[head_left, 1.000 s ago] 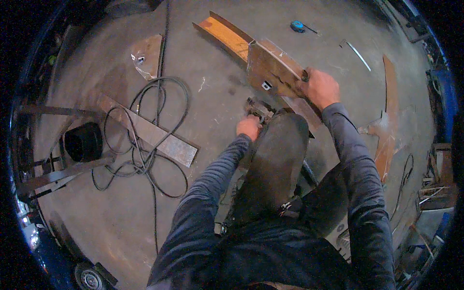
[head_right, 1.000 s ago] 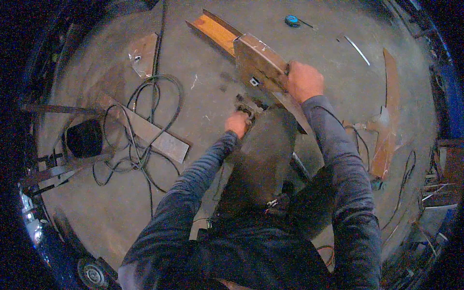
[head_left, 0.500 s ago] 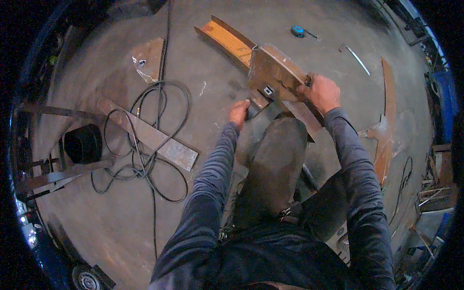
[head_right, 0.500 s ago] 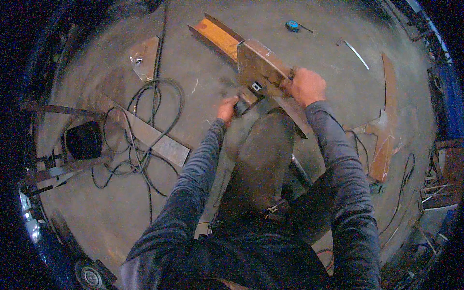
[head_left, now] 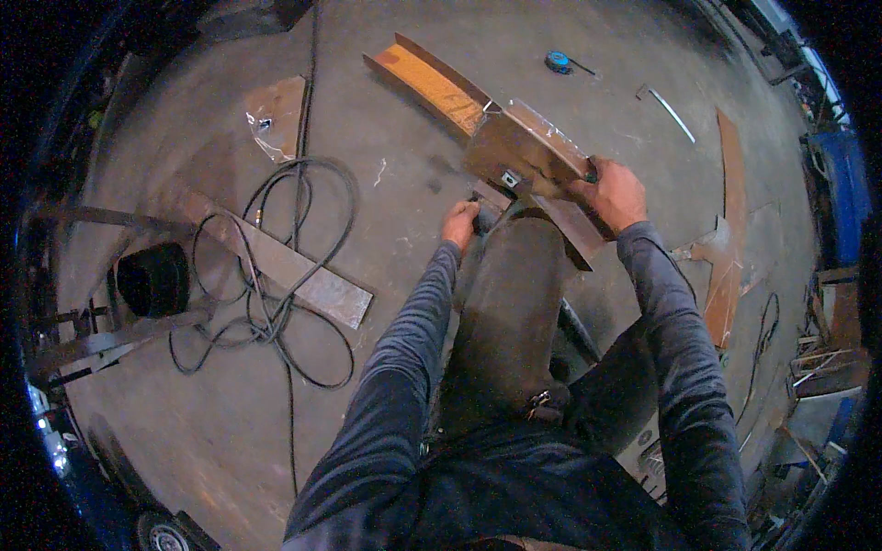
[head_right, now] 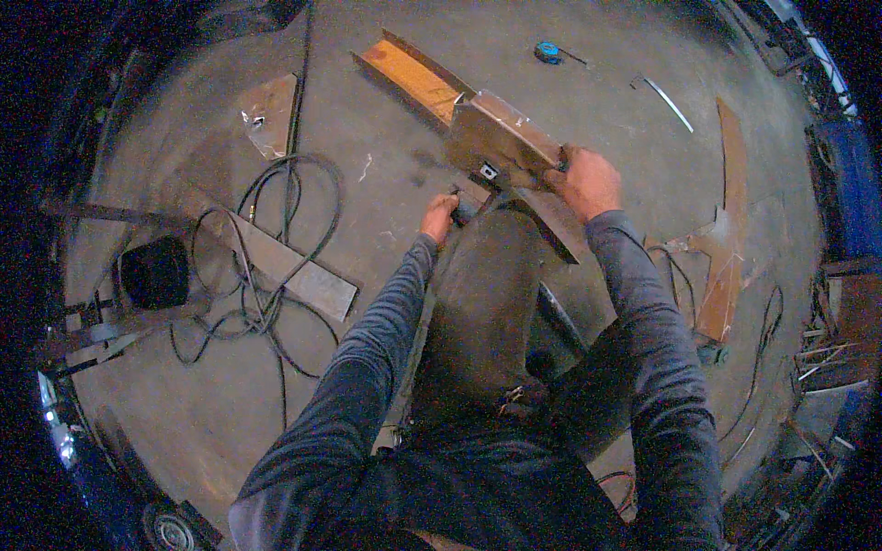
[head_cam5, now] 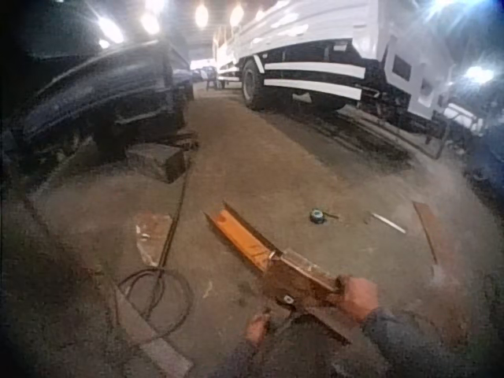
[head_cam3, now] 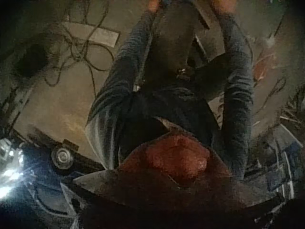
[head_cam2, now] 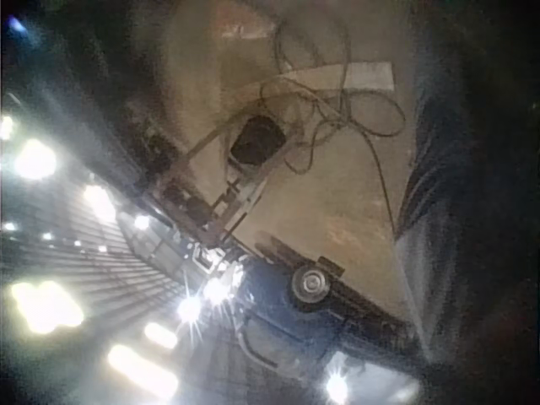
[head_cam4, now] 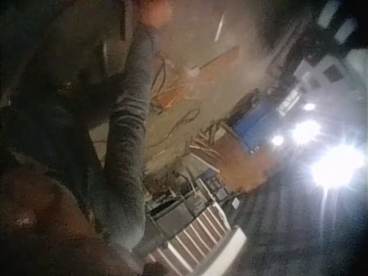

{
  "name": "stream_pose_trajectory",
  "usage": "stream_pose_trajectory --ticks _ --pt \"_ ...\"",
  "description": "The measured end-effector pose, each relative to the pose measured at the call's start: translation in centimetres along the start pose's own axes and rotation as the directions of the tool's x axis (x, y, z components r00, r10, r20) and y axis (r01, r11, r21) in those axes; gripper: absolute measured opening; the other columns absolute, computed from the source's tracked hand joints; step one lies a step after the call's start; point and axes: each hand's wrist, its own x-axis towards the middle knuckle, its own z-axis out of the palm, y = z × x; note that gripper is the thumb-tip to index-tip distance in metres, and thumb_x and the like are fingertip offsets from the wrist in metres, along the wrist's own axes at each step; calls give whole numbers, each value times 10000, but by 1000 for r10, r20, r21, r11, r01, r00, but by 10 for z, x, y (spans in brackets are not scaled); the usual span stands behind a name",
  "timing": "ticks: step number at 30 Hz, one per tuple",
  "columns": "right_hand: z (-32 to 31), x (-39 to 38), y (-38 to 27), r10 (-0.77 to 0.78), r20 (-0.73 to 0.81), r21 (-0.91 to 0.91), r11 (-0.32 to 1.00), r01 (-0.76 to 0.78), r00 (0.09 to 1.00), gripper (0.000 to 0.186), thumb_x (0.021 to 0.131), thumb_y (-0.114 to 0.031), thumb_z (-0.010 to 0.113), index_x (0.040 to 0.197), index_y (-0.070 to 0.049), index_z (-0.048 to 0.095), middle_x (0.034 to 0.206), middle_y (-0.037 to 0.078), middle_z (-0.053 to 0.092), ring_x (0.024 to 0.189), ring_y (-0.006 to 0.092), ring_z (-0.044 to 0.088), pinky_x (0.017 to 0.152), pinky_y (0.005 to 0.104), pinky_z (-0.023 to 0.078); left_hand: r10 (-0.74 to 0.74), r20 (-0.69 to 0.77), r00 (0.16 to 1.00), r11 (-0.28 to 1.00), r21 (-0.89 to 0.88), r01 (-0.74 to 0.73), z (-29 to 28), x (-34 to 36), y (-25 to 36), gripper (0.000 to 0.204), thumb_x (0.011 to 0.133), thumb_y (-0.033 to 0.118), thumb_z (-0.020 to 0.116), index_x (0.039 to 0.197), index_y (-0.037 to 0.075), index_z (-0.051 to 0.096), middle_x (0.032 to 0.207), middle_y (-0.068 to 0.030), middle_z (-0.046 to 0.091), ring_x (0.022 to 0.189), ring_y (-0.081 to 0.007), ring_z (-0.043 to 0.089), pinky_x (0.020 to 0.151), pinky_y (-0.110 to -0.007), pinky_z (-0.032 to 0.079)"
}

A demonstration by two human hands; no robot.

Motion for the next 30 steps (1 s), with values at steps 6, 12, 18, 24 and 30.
stream_pose_trajectory --ticks 6,12,18,24,30 --pt "-5 2 -3 32 81 20 999 -34 996 431 814 -438 755 1081 -105 691 1000 185 730 956 405 696 804 522 544 -91 -43 995 994 -72 88 -16 2 -29 270 943 321 634 1000 62 685 866 -41 605 843 -179 552 794 -342 462" --pt "-6 4 -14 26 105 -30 999 -23 994 467 827 -481 748 1118 -122 681 989 181 732 950 397 702 787 529 542 81 17 997 923 375 -82 -21 15 -22 379 937 416 607 1104 90 705 1029 -162 711 995 -316 660 899 -429 489" --pt "-4 1 -7 51 63 -63 997 -47 997 460 838 -473 748 1143 -135 687 989 171 737 949 388 707 785 519 550 -26 -101 995 802 592 81 40 36 32 469 914 510 628 1155 124 741 1209 -171 712 1148 -377 650 979 -461 497" --pt "-4 4 -18 58 98 -21 998 -56 993 469 829 -467 755 1151 -132 694 990 182 740 958 388 708 809 512 551 -111 43 993 879 470 78 1 75 -4 504 891 536 652 1119 100 758 1178 -156 729 1122 -361 667 975 -444 505" --pt "-4 0 -6 91 117 -25 996 -88 989 500 819 -465 756 1184 -129 695 1020 199 739 981 394 706 833 510 548 -203 106 973 931 330 159 10 52 2 423 908 464 684 977 51 746 914 -119 732 882 -255 690 824 -388 530"
